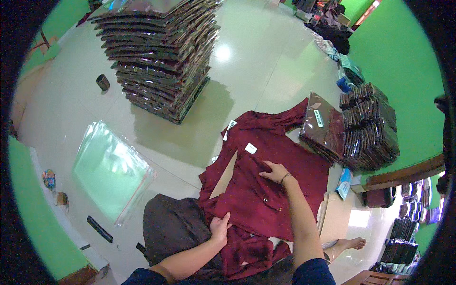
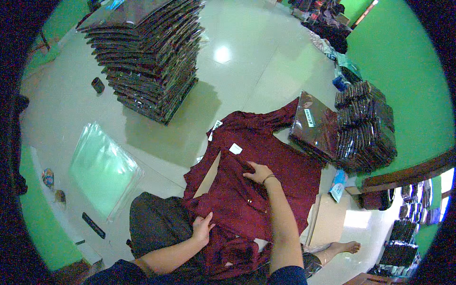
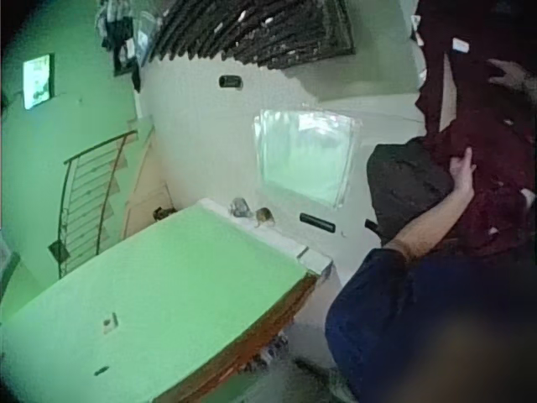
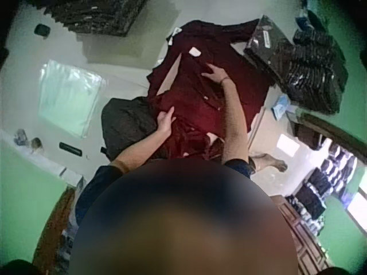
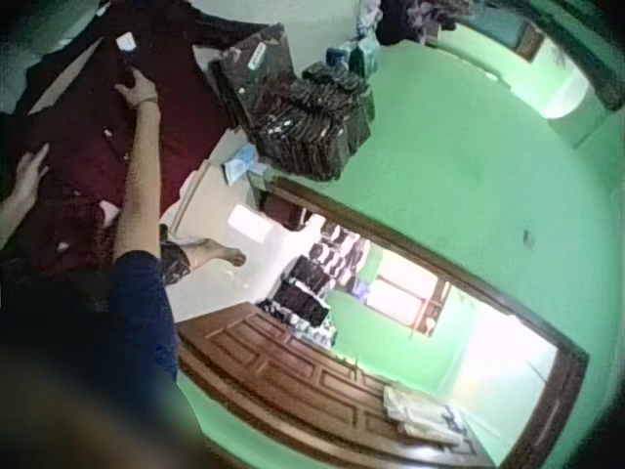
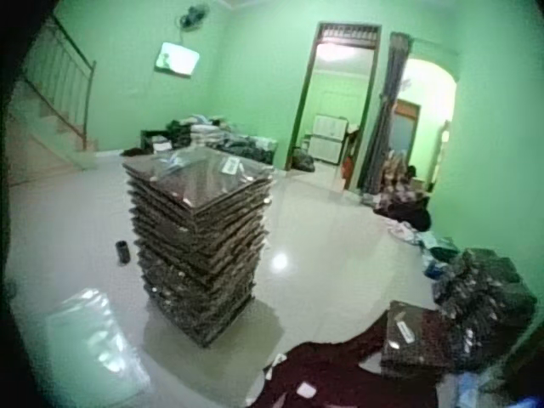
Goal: The person folds maroon hoodies using a cardboard template to ensure consistent sizing, then places each folded hoodie into a clear plastic bag. The person repeats this process for multiple hoodies, stacking the packaged items to the side.
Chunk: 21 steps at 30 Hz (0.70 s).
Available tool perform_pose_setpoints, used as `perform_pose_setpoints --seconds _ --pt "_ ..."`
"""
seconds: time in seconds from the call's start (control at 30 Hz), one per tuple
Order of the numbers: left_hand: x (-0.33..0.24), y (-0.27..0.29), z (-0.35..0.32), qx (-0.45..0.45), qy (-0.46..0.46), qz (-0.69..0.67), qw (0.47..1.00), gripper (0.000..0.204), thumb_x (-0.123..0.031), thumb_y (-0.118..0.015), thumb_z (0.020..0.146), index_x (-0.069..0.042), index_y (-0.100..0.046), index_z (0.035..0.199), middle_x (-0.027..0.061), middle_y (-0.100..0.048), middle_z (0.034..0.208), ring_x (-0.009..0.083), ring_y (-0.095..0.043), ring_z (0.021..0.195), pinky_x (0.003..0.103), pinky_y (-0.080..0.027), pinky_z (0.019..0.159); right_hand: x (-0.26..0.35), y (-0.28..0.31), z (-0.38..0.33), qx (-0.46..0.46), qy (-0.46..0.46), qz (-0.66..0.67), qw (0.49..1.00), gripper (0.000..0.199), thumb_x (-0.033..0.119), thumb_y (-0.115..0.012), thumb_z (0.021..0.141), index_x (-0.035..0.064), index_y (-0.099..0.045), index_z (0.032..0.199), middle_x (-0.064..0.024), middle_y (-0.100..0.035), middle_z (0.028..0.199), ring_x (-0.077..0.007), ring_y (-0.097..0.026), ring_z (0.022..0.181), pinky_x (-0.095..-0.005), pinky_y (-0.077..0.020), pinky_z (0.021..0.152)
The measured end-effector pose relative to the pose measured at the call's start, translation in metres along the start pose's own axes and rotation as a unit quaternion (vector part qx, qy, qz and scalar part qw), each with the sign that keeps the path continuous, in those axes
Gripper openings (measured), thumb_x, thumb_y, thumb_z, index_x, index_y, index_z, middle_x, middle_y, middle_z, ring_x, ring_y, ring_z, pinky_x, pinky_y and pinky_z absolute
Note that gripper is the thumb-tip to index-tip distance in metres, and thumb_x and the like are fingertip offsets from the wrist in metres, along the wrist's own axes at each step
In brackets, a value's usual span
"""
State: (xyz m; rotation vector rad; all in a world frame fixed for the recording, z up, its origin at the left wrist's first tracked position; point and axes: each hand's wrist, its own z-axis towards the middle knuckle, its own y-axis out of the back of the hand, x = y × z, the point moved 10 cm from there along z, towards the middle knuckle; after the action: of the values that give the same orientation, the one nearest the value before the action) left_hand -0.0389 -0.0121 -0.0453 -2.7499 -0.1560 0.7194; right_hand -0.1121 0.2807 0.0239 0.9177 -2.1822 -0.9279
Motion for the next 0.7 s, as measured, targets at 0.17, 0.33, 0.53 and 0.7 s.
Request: perform_pose_setpoints --seconds 0.17,0.33,0.53,0.7 --pt "0.006 0.0 0.002 -0.009 0.004 -0.054 0.998 0.025 -0.017 -0.065 0.081 -0.013 -0.041 0.079 0.0005 -0.048 0.083 0.0149 -0.051 0.08 0.044 -0.046 0.081 0.081 -0.009 -0.116 -0.292 0.22 -0.126 0.922 0.04 0.007 -0.057 0.071 0.0001 -0.055 0.11 -0.0188 -0.045 0.126 -0.031 -0.045 0.117 -0.0454 -0.0338 0.1" --pt "0.017 0.008 0.011 -0.013 0.022 -0.031 0.999 0.013 -0.005 -0.056 0.078 -0.01 -0.044 0.079 0.002 -0.049 0.08 0.0162 -0.051 0.076 0.036 -0.048 0.069 0.093 -0.108 -0.159 -0.245 0.212 -0.045 0.945 0.052 0.003 -0.05 0.074 0.0012 -0.043 0.126 -0.0151 -0.044 0.128 -0.0275 -0.043 0.118 -0.042 -0.0337 0.1" --pt "0.002 0.004 0.017 0.025 -0.031 0.063 0.997 0.015 -0.009 -0.064 0.074 -0.009 -0.049 0.075 0.0021 -0.051 0.074 0.0147 -0.05 0.071 0.032 -0.042 0.062 0.106 -0.11 -0.161 -0.223 0.164 -0.049 0.96 0.064 0.019 -0.056 0.071 -0.0017 -0.037 0.128 -0.0167 -0.038 0.132 -0.0305 -0.04 0.12 -0.045 -0.03 0.102" --pt "-0.017 -0.011 0.005 0.11 -0.087 0.124 0.982 0.024 -0.019 -0.071 0.072 -0.008 -0.051 0.079 0.0011 -0.053 0.074 0.013 -0.049 0.069 0.029 -0.039 0.064 0.108 -0.097 -0.174 -0.268 0.187 -0.09 0.941 0.072 0.028 -0.059 0.069 0.0 -0.034 0.13 -0.0158 -0.037 0.133 -0.0287 -0.039 0.121 -0.0446 -0.031 0.1"
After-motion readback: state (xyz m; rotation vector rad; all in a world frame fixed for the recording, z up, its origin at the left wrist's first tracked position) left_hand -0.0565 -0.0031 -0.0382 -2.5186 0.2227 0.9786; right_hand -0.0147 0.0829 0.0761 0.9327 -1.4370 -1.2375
